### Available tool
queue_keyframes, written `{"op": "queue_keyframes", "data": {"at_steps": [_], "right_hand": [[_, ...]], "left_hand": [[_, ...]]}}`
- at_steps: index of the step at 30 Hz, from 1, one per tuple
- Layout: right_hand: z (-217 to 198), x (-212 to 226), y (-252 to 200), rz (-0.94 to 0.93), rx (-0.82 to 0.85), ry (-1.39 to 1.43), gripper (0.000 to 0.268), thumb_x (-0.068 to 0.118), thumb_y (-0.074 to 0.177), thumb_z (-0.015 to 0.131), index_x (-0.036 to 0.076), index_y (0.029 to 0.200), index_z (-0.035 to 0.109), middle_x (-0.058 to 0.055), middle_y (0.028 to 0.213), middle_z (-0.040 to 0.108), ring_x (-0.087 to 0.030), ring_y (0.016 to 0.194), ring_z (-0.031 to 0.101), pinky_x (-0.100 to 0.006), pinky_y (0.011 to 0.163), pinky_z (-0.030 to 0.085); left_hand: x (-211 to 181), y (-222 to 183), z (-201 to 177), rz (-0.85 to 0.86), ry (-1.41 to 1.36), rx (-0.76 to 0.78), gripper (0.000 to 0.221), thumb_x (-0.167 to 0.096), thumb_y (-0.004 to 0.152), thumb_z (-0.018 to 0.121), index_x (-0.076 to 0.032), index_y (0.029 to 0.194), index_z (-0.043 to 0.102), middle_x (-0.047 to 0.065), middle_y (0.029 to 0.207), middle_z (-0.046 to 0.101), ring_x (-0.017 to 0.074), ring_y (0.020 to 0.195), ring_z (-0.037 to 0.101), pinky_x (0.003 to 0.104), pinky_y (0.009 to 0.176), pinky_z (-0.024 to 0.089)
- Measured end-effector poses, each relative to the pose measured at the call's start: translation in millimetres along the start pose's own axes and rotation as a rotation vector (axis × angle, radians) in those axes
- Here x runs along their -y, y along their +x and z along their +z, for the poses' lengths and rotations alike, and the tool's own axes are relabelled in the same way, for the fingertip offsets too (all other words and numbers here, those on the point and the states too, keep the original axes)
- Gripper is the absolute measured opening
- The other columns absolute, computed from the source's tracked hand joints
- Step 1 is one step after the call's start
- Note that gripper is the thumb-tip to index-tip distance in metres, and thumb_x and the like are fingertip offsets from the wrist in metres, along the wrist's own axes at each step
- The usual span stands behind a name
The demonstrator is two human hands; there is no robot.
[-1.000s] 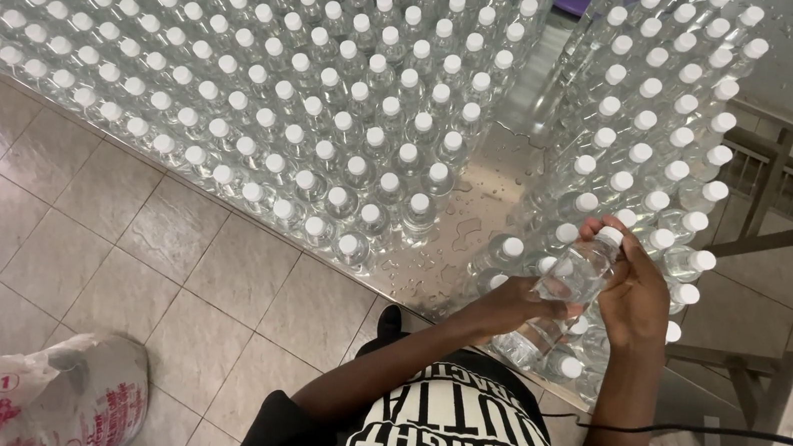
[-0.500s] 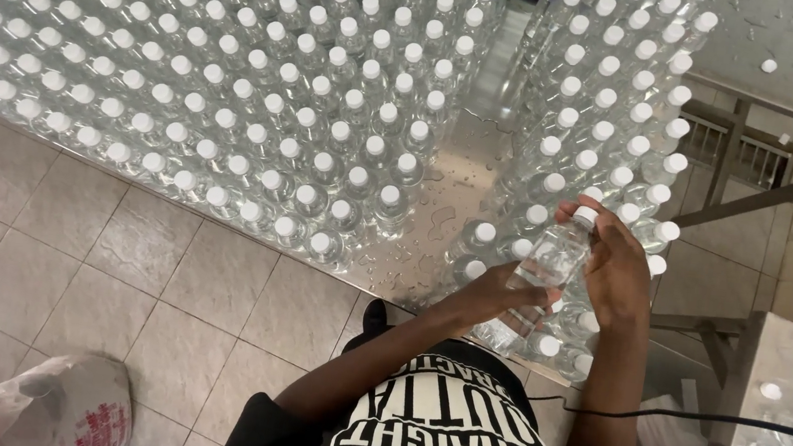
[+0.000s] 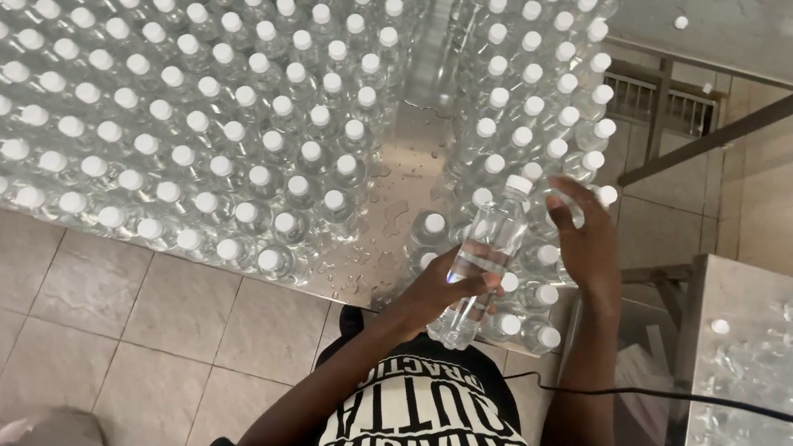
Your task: Manually checking the caps and seals of a large batch of bottled water on a production table for quality control.
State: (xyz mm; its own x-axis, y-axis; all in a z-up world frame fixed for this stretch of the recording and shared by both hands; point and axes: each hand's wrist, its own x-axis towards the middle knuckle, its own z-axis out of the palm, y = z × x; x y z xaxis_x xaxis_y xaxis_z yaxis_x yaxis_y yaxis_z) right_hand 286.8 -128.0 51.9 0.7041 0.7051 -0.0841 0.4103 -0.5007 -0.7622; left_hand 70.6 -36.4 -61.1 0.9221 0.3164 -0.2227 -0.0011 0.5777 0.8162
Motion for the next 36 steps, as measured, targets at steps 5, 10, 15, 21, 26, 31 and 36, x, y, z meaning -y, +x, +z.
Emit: {"op": "queue_keyframes", "data": {"at_steps": [5,10,15,21,26,31,36], "right_hand": [[11,-15,0,-0.098,0.21,0.771,0.056,0.038,0.113,0.055,0.006,0.159,0.053,-0.022,0.153,0.065,-0.032,0.145,0.06,-0.038,0.114,0.046],[32,-87,28,-0.043,0.356,1.153,0.055,0.012,0.108,0.057,-0.005,0.159,0.049,-0.033,0.146,0.065,-0.039,0.134,0.069,-0.041,0.107,0.057],[42,-93,22,0.031,0.355,1.232,0.053,0.013,0.107,0.063,-0.003,0.156,0.052,-0.028,0.137,0.069,-0.037,0.129,0.071,-0.044,0.109,0.058],[42,-24,-14,0.129,-0.032,0.606,0.03,0.014,0.099,0.081,0.009,0.128,0.076,-0.006,0.101,0.073,-0.013,0.095,0.067,-0.028,0.086,0.055],[32,1,-26,0.044,0.048,0.586,0.039,0.035,0.113,0.059,0.011,0.142,0.069,-0.015,0.125,0.071,-0.024,0.119,0.068,-0.042,0.107,0.052],[32,-59,-4,-0.098,0.424,1.216,0.065,0.044,0.11,0.047,0.005,0.162,0.05,-0.025,0.153,0.062,-0.034,0.143,0.059,-0.051,0.122,0.046],[46,-90,-3,0.125,0.221,1.314,0.035,0.01,0.112,0.057,-0.004,0.144,0.06,-0.027,0.126,0.074,-0.027,0.12,0.077,-0.022,0.104,0.061]], "left_hand": [[-34,-17,33,-0.004,-0.054,0.06,0.064,-0.041,0.101,0.082,0.001,0.143,0.057,0.024,0.107,0.075,0.0305,0.091,0.08,0.043,0.076,0.07],[-21,-19,28,-0.096,-0.255,0.179,0.059,-0.04,0.105,0.078,0.001,0.143,0.06,0.024,0.108,0.075,0.0325,0.089,0.08,0.047,0.075,0.069],[-33,-26,20,-0.136,-0.206,0.196,0.052,-0.032,0.105,0.075,0.0,0.143,0.059,0.021,0.106,0.075,0.029,0.089,0.079,0.042,0.075,0.068],[-88,-44,57,-0.259,0.893,-0.172,0.092,-0.058,0.084,0.075,-0.011,0.157,0.045,0.015,0.115,0.078,0.0449,0.106,0.078,0.057,0.092,0.063],[-67,-39,44,-0.193,0.417,-0.088,0.075,-0.035,0.089,0.08,0.0,0.149,0.053,0.023,0.116,0.071,0.0333,0.088,0.08,0.044,0.074,0.07],[17,-18,-13,-0.128,0.052,0.055,0.06,-0.027,0.098,0.082,-0.001,0.147,0.057,0.023,0.11,0.073,0.03,0.088,0.081,0.042,0.073,0.071],[-23,-36,13,-0.118,-0.018,0.159,0.063,-0.033,0.097,0.08,0.001,0.145,0.058,0.024,0.109,0.074,0.0309,0.087,0.079,0.045,0.074,0.069]]}}
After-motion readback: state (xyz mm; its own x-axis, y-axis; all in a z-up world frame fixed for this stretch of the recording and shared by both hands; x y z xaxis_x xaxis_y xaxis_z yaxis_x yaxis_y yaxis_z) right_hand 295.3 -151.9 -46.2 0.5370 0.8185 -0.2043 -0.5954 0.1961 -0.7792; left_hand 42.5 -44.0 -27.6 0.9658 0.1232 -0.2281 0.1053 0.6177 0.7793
